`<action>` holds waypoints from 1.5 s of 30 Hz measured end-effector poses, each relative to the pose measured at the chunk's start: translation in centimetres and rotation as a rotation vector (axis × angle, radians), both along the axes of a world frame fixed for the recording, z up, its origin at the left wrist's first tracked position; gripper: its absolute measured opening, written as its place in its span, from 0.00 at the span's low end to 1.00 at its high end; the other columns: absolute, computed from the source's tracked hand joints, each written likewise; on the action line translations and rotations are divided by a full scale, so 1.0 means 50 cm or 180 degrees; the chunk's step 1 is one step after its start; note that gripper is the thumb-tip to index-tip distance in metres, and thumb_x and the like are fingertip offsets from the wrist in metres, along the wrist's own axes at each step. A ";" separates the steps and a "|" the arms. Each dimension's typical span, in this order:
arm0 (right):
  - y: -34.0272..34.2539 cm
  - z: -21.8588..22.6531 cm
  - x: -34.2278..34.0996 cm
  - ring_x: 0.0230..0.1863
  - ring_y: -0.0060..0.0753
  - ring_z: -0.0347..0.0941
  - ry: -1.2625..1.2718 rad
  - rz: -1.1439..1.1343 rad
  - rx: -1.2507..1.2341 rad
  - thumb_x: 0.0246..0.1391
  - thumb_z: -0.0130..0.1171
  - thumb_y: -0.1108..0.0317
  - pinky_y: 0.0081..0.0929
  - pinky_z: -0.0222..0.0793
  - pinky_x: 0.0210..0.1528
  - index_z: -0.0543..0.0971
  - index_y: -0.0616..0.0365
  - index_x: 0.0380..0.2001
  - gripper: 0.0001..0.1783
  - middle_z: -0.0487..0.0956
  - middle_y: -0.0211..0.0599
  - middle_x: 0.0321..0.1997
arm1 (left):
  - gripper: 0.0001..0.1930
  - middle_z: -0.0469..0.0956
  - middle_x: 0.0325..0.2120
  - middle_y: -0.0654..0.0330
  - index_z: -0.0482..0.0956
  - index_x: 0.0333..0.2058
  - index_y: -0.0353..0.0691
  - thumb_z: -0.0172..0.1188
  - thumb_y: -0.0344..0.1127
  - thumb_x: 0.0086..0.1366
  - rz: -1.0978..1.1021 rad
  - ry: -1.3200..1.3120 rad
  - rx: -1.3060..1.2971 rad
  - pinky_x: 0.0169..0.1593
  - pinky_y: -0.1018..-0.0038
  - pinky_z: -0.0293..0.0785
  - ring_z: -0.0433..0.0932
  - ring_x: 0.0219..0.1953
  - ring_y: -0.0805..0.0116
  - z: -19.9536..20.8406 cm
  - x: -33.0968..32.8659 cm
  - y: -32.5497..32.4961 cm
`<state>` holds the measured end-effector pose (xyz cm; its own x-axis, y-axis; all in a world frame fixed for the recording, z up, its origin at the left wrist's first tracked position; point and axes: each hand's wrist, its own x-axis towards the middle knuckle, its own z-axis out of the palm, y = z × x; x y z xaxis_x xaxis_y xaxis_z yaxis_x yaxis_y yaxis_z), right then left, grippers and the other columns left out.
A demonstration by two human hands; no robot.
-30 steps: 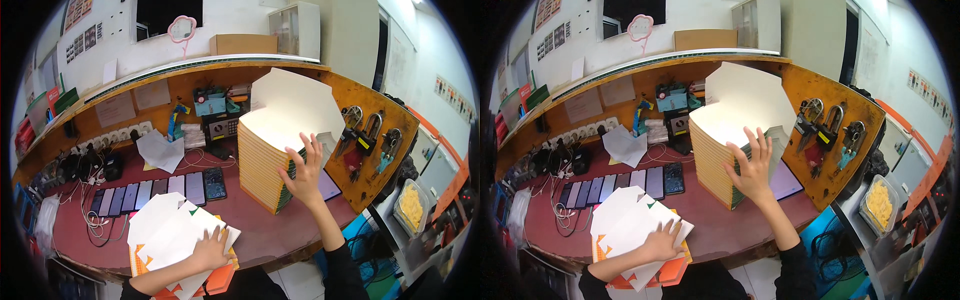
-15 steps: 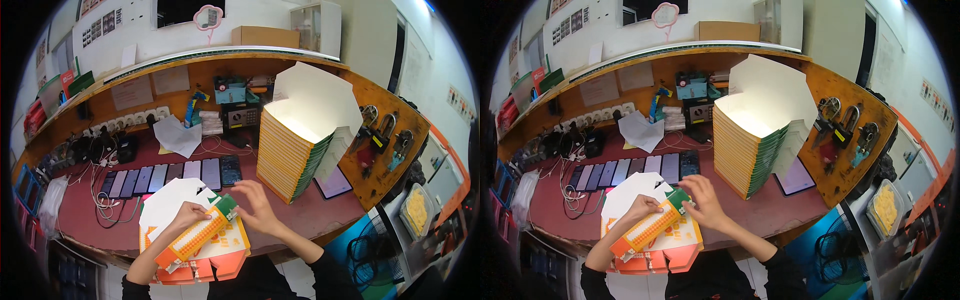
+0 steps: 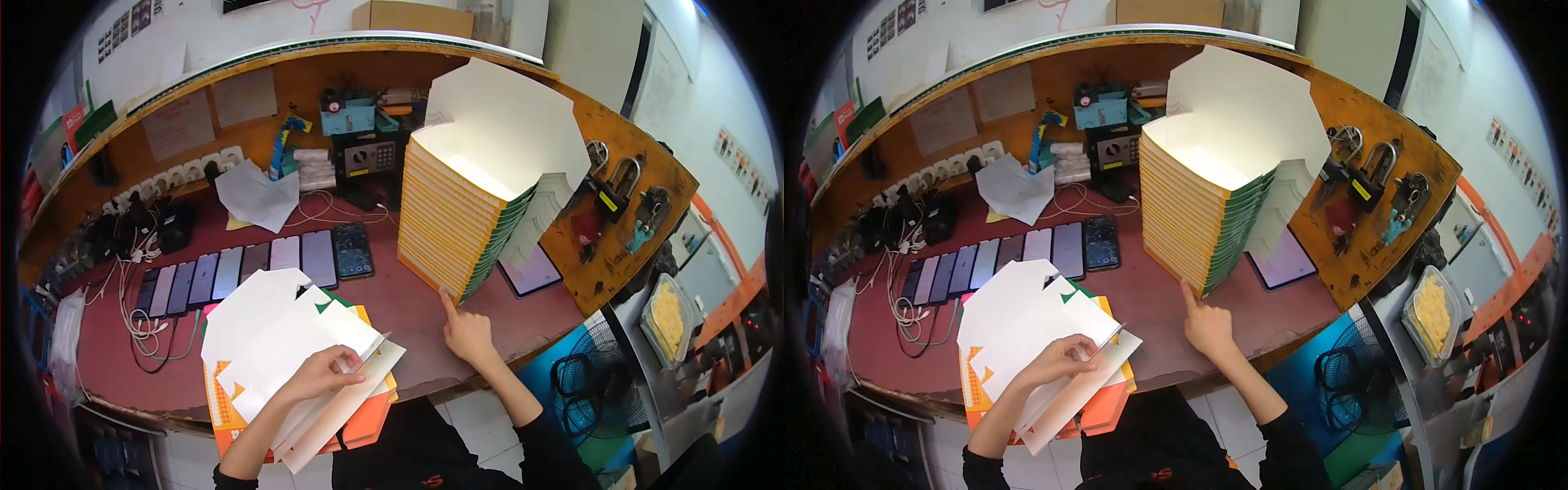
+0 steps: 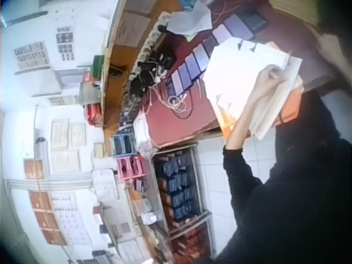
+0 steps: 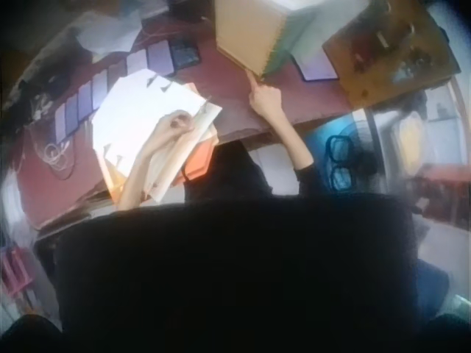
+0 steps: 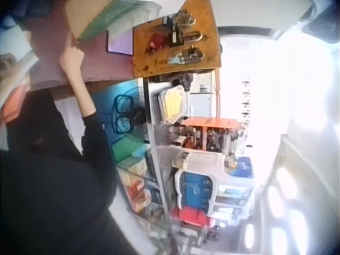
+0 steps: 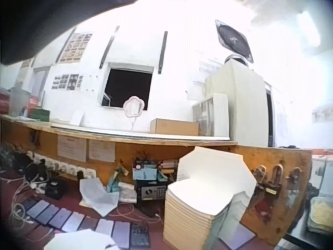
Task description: The person assembles cardboard food boxes by hand, folding the flaps to form the structure and stacking the finished boxes on top of each other.
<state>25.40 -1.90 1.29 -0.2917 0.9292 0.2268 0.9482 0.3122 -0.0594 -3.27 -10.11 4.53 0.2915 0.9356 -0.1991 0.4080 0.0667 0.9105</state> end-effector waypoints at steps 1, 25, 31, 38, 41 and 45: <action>0.004 -0.004 0.007 0.18 0.44 0.72 0.0077 0.0017 0.0162 0.41 0.53 0.66 0.40 0.69 0.21 0.57 0.47 0.61 0.39 0.76 0.41 0.23 | 0.19 0.74 0.28 0.64 0.76 0.37 0.37 0.66 0.44 0.51 -0.0080 -0.0256 -0.0093 0.25 0.82 0.67 0.69 0.21 0.78 -0.003 -0.005 0.002; -0.010 0.034 0.029 0.18 0.42 0.71 0.0203 0.0059 0.0546 0.40 0.56 0.65 0.37 0.66 0.19 0.57 0.40 0.61 0.41 0.72 0.37 0.20 | 0.19 0.74 0.26 0.64 0.74 0.40 0.37 0.63 0.41 0.52 0.0057 -0.0760 -0.0279 0.22 0.83 0.68 0.69 0.21 0.82 -0.025 -0.017 -0.003; -0.010 0.044 0.038 0.16 0.41 0.70 0.0228 0.0071 0.0643 0.38 0.57 0.66 0.36 0.66 0.18 0.58 0.36 0.61 0.42 0.71 0.36 0.19 | 0.19 0.74 0.28 0.64 0.74 0.41 0.37 0.63 0.41 0.53 0.0017 -0.0755 -0.0238 0.22 0.83 0.68 0.69 0.22 0.81 -0.021 -0.017 -0.003; -0.014 0.057 0.039 0.15 0.40 0.69 0.0273 0.0177 0.0784 0.37 0.57 0.66 0.36 0.65 0.16 0.58 0.34 0.61 0.43 0.69 0.35 0.17 | 0.18 0.73 0.31 0.65 0.74 0.41 0.37 0.63 0.40 0.53 0.0011 -0.0753 -0.0260 0.23 0.83 0.69 0.69 0.22 0.81 -0.029 -0.020 -0.004; -0.011 0.057 0.042 0.15 0.40 0.69 0.0371 0.0152 0.0843 0.37 0.57 0.66 0.35 0.65 0.16 0.58 0.34 0.61 0.42 0.69 0.35 0.18 | 0.18 0.73 0.31 0.65 0.74 0.41 0.38 0.63 0.40 0.53 0.0015 -0.0696 -0.0323 0.23 0.83 0.69 0.69 0.22 0.81 -0.024 -0.017 -0.002; -0.015 0.070 0.035 0.18 0.40 0.71 0.0298 -0.0015 0.0625 0.38 0.57 0.67 0.36 0.66 0.19 0.60 0.35 0.60 0.41 0.72 0.36 0.20 | 0.18 0.73 0.30 0.65 0.74 0.41 0.38 0.63 0.40 0.53 0.0031 -0.0717 -0.0258 0.23 0.83 0.69 0.69 0.22 0.82 -0.020 -0.018 -0.004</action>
<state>27.13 -2.65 4.81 -0.2566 0.8659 0.4295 0.9428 0.3220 -0.0858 -4.18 -10.34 3.51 0.3281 0.9222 -0.2047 0.1941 0.1463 0.9700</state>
